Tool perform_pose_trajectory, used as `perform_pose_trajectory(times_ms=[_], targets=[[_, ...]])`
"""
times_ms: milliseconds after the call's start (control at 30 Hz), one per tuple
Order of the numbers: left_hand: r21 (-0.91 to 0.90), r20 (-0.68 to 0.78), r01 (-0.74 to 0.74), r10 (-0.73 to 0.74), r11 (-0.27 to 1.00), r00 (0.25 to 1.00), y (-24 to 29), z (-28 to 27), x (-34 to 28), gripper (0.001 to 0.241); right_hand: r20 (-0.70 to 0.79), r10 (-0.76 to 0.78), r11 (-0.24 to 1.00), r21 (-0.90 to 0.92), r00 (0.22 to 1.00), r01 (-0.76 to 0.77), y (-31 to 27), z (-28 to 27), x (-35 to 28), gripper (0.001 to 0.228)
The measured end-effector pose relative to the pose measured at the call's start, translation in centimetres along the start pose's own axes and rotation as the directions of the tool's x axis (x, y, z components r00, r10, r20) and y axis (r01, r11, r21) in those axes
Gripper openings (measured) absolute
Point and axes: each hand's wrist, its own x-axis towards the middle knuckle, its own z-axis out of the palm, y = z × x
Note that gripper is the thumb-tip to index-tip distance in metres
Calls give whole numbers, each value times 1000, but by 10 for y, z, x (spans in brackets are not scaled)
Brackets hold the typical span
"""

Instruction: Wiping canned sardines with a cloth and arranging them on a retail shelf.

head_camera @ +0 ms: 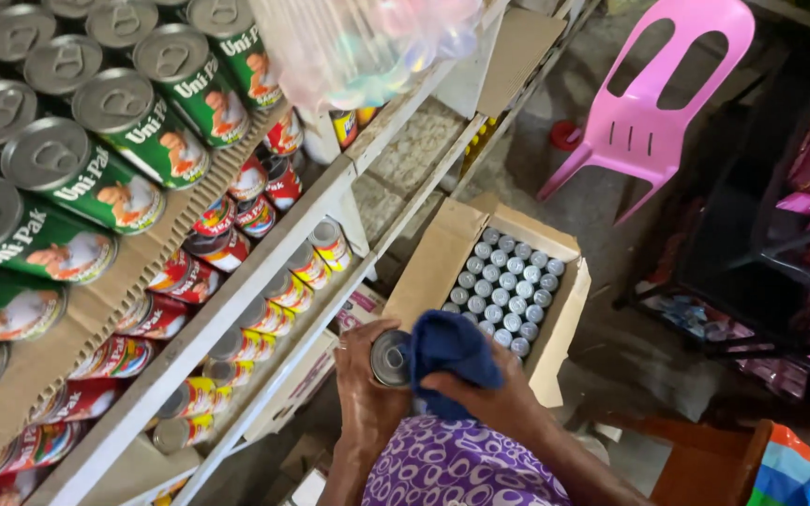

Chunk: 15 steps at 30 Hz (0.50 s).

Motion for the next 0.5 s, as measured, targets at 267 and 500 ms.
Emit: perform_pose_trajectory(times_ms=[267, 500], targets=[[274, 0, -221, 230, 936, 973, -2, -5, 2, 40, 404, -422, 665, -470, 811, 580, -19, 2, -1, 24], [222, 114, -245, 225, 944, 968, -13, -1, 5, 58, 356, -473, 617, -520, 806, 591, -10, -3, 20, 27]])
